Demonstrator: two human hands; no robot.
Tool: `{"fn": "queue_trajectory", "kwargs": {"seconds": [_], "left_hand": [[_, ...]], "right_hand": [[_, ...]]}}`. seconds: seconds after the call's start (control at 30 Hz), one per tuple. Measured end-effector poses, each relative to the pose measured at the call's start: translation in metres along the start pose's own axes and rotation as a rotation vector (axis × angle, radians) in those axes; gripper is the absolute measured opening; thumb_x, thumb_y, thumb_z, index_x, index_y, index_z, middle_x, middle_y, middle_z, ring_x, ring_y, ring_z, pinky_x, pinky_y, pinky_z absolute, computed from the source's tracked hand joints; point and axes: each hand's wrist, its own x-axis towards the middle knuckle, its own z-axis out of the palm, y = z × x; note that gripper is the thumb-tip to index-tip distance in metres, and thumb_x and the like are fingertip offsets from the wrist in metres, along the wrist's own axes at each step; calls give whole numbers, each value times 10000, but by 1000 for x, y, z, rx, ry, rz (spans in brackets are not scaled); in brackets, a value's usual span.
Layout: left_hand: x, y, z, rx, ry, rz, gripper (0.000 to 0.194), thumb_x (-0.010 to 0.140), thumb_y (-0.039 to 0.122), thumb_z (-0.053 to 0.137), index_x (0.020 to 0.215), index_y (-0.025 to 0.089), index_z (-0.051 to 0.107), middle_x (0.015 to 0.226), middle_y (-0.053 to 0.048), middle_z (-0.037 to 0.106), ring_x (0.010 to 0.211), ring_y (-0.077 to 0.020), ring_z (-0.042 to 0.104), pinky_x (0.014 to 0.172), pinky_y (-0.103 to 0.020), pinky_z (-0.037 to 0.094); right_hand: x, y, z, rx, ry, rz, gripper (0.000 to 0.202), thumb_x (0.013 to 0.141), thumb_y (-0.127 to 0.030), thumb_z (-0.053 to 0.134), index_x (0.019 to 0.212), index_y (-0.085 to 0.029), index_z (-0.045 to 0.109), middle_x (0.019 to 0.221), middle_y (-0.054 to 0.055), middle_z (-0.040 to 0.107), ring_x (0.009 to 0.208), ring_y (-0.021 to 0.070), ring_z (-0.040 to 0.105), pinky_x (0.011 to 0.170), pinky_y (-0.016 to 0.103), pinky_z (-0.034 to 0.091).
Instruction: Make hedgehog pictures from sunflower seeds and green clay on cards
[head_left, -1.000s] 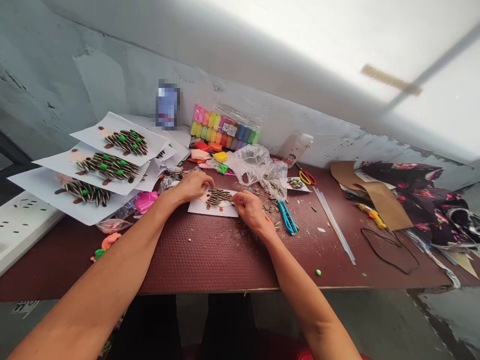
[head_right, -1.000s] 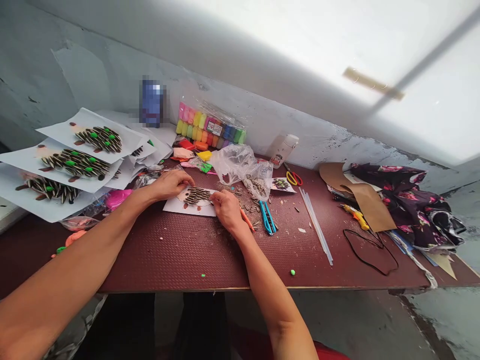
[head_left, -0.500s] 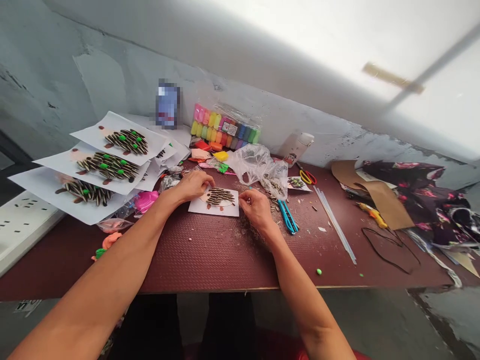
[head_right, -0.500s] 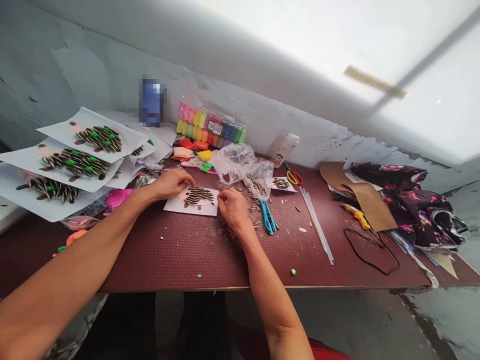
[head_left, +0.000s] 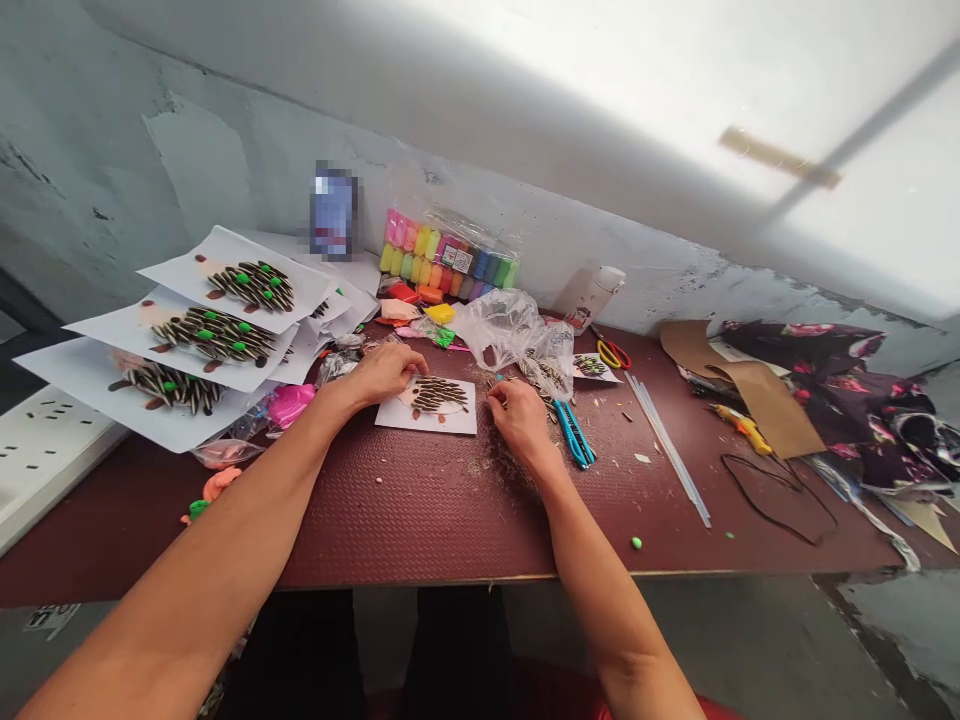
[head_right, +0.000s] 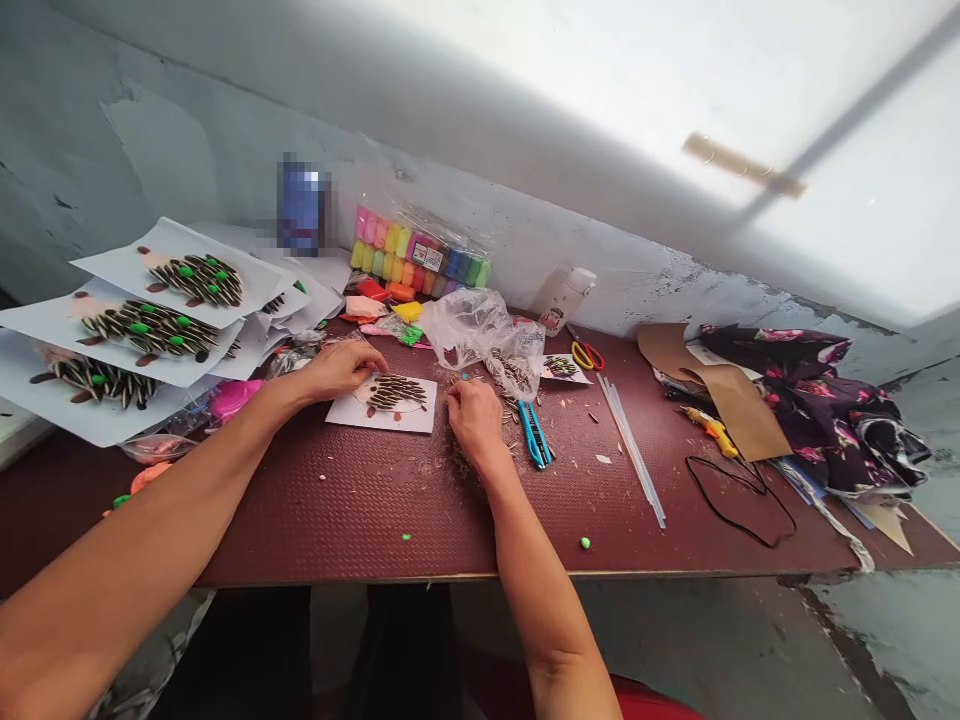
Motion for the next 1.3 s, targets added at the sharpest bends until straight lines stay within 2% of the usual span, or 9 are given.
{"fn": "queue_trajectory", "kwargs": {"seconds": [0.23,0.43,0.6,0.93,1.13,1.3], "left_hand": [[1,-1,1,-2,-2,3,390,800,169,491,1021,242,803,996,-66,778,963,-234,685,846,-309,519],[0,0,3,-7,23,-6,399,784,152,487,1011,229,806,991,-68,775,931,-234,684,813,-310,514],[1,-2,3,-10,21,-7,391,785,145,487,996,221,808,953,-71,770,903,-230,679,791,-307,505],[2,-6,7,-38,50,5,359,770,150,515,969,224,804,926,-54,770,870,-215,676,781,-288,508],[0,-4,5,-44,50,-5,362,769,132,508,964,215,801,924,-62,759,864,-221,671,777,-296,502],[-2,0,4,-56,51,-15,370,759,120,496,951,211,800,879,-62,747,852,-224,663,784,-307,498]], "right_hand": [[6,23,-4,-54,7,142,213,895,-145,573,907,-195,781,926,122,715,896,241,634,799,315,436],[7,26,-10,-120,-27,204,231,929,-185,563,999,-204,783,979,88,719,963,217,644,857,290,443],[6,22,-8,-70,-29,104,257,943,-213,583,1110,-211,778,1037,89,696,1005,217,624,917,311,444],[4,12,-7,-129,-104,71,176,957,-181,551,985,-140,720,1019,122,692,996,238,598,877,314,419],[4,14,2,-130,-60,55,161,961,-158,504,997,-134,659,978,135,696,925,234,606,822,304,407],[4,14,3,83,36,10,184,946,-169,482,991,-180,660,916,78,710,857,205,617,769,279,407]]}}
